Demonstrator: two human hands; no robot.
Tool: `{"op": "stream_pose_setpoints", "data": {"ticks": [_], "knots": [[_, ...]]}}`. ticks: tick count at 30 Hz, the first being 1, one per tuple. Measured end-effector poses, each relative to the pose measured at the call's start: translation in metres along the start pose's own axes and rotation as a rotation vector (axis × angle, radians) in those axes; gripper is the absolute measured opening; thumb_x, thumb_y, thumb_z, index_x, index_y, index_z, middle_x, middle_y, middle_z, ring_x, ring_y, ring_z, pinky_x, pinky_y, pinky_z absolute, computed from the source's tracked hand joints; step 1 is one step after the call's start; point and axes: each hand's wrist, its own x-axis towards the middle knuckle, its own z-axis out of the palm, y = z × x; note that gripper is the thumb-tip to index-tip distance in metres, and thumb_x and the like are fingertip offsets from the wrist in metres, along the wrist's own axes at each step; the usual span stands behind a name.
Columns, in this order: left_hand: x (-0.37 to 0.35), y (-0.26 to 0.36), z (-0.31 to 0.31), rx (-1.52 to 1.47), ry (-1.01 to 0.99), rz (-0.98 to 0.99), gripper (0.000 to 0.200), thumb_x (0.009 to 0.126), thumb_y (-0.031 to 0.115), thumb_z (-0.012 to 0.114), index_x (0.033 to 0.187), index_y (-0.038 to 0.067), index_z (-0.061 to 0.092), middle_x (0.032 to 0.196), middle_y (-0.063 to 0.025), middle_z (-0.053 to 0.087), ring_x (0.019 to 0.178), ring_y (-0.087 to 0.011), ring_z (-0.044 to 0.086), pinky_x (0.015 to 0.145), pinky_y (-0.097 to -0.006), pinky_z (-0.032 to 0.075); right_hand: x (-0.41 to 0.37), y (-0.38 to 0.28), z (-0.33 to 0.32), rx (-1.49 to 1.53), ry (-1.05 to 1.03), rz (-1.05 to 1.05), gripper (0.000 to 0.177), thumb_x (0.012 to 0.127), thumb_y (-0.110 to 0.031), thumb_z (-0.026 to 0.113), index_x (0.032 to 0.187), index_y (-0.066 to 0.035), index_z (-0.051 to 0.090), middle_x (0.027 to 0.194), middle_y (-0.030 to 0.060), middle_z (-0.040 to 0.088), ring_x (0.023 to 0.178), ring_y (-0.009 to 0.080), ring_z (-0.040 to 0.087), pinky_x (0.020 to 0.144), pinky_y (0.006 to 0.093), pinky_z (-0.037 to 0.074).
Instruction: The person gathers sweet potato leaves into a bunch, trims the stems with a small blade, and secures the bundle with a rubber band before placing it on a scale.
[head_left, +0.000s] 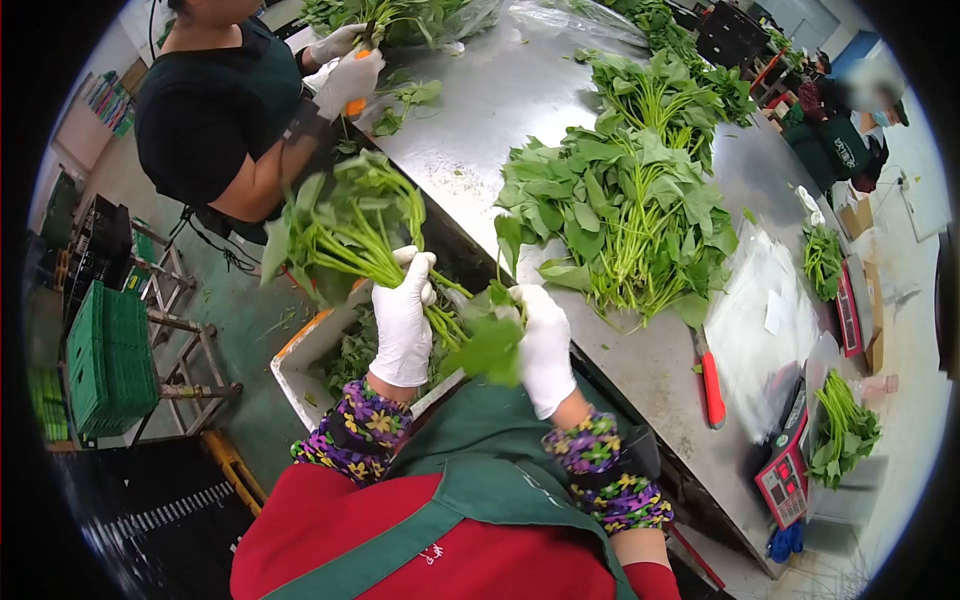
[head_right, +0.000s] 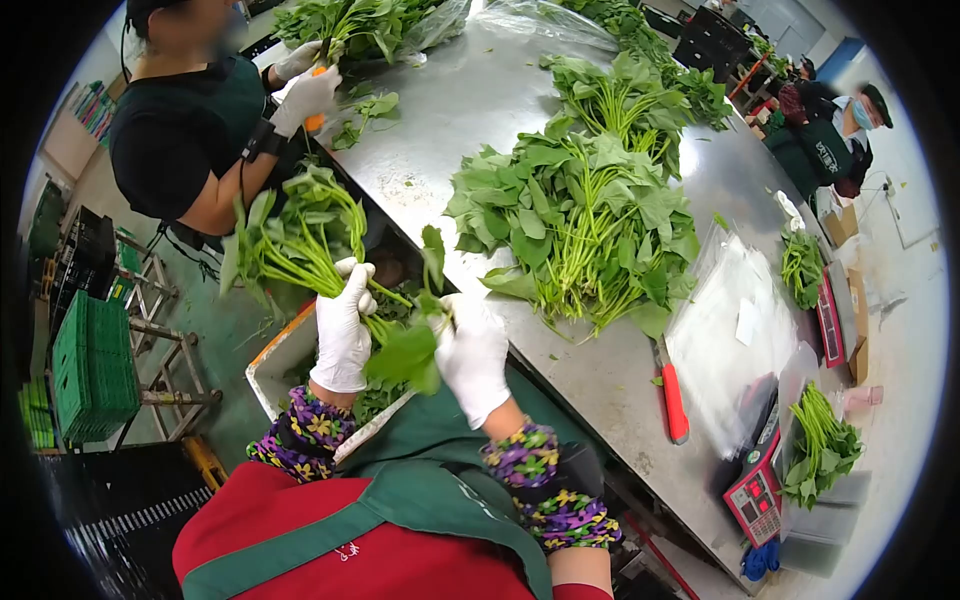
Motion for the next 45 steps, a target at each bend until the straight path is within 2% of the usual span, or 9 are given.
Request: {"op": "stream_pose_setpoints", "data": {"ticks": [3,7,9,14,20,23,33,43,45], "knots": [[-0.006,0.011,-0.005,0.05,-0.089,-0.03,0.017,0.088,0.007,0.063,0.102,0.004,0.055,0.09,-0.0095,0.066,0.053,-0.0045,0.043,0.047,-0.0189,0.034,0.005,0.008,-0.011,-0.254,-0.546,0.204,0.04,0.08,-0.031,0.067,0.108,-0.003,0.062,0.088,0.015,0.065,0.081,0.0348,0.062,0.074,0.0362,0.05],[-0.014,0.012,-0.006,0.091,-0.19,-0.104,0.016,0.089,0.009,0.063,0.102,0.006,0.056,0.091,-0.01,0.067,0.052,-0.0046,0.043,0.047,-0.0187,0.034,0.011,-0.002,-0.02,-0.249,-0.288,0.053,0.044,0.083,-0.037,0.065,0.112,-0.004,0.062,0.094,0.0115,0.067,0.082,0.0253,0.065,0.075,0.0313,0.05],[-0.018,0.013,-0.003,0.096,-0.22,-0.142,0.015,0.089,0.009,0.063,0.101,0.007,0.056,0.091,-0.0103,0.067,0.052,-0.0048,0.042,0.047,-0.0187,0.034,0.027,-0.024,-0.035,0.073,-0.334,0.241,0.037,0.088,-0.031,0.062,0.112,-0.003,0.062,0.096,0.0093,0.067,0.081,0.0154,0.063,0.076,0.0289,0.049],[-0.033,0.012,0.008,0.109,-0.359,-0.238,0.015,0.088,0.011,0.064,0.1,0.006,0.055,0.089,-0.0098,0.068,0.052,-0.0038,0.042,0.047,-0.0173,0.033,0.042,-0.022,-0.027,0.853,-0.292,0.4,0.024,0.093,-0.015,0.055,0.111,0.001,0.059,0.088,0.0017,0.06,0.074,0.0109,0.057,0.067,0.0241,0.046],[-0.04,0.009,0.013,0.116,-0.418,-0.31,0.018,0.088,0.016,0.065,0.099,0.006,0.056,0.086,-0.0076,0.067,0.051,-0.0033,0.042,0.047,-0.0165,0.033,0.039,-0.013,-0.025,1.137,-0.329,0.473,0.028,0.091,-0.01,0.058,0.117,0.0,0.056,0.09,0.0011,0.059,0.076,0.0071,0.055,0.073,0.0205,0.046],[-0.04,0.014,0.016,0.077,-0.453,-0.362,0.019,0.088,0.017,0.066,0.099,0.006,0.056,0.083,-0.0057,0.066,0.052,-0.0034,0.042,0.048,-0.0171,0.033,0.036,-0.013,-0.032,1.051,-0.444,0.277,0.025,0.088,-0.008,0.061,0.112,-0.003,0.057,0.098,0.0029,0.06,0.087,0.009,0.057,0.082,0.0245,0.046],[-0.04,0.012,0.014,0.053,-0.531,-0.483,0.017,0.088,0.016,0.065,0.098,0.008,0.054,0.082,-0.0046,0.065,0.051,-0.0033,0.041,0.046,-0.0174,0.031,0.034,-0.001,-0.03,0.738,-0.444,0.207,0.01,0.087,-0.008,0.062,0.094,0.0,0.061,0.082,0.0013,0.061,0.075,0.0074,0.056,0.07,0.0227,0.046],[-0.038,0.003,0.015,0.212,-0.397,-0.188,0.012,0.088,0.009,0.063,0.098,0.007,0.056,0.08,-0.0044,0.066,0.053,-0.0032,0.044,0.048,-0.0163,0.033,0.017,0.003,-0.01,0.827,-0.356,0.531,0.019,0.092,-0.018,0.056,0.086,0.0,0.058,0.076,0.0037,0.06,0.068,0.0098,0.051,0.064,0.0253,0.042],[-0.034,0.008,0.015,0.2,-0.358,-0.149,0.012,0.087,0.009,0.063,0.098,0.007,0.057,0.081,-0.0046,0.066,0.052,-0.003,0.044,0.048,-0.0166,0.033,0.015,0.007,-0.015,0.287,-0.478,0.373,0.025,0.092,-0.023,0.056,0.084,0.0,0.058,0.07,0.0083,0.058,0.065,0.0135,0.052,0.061,0.0287,0.042]]}}
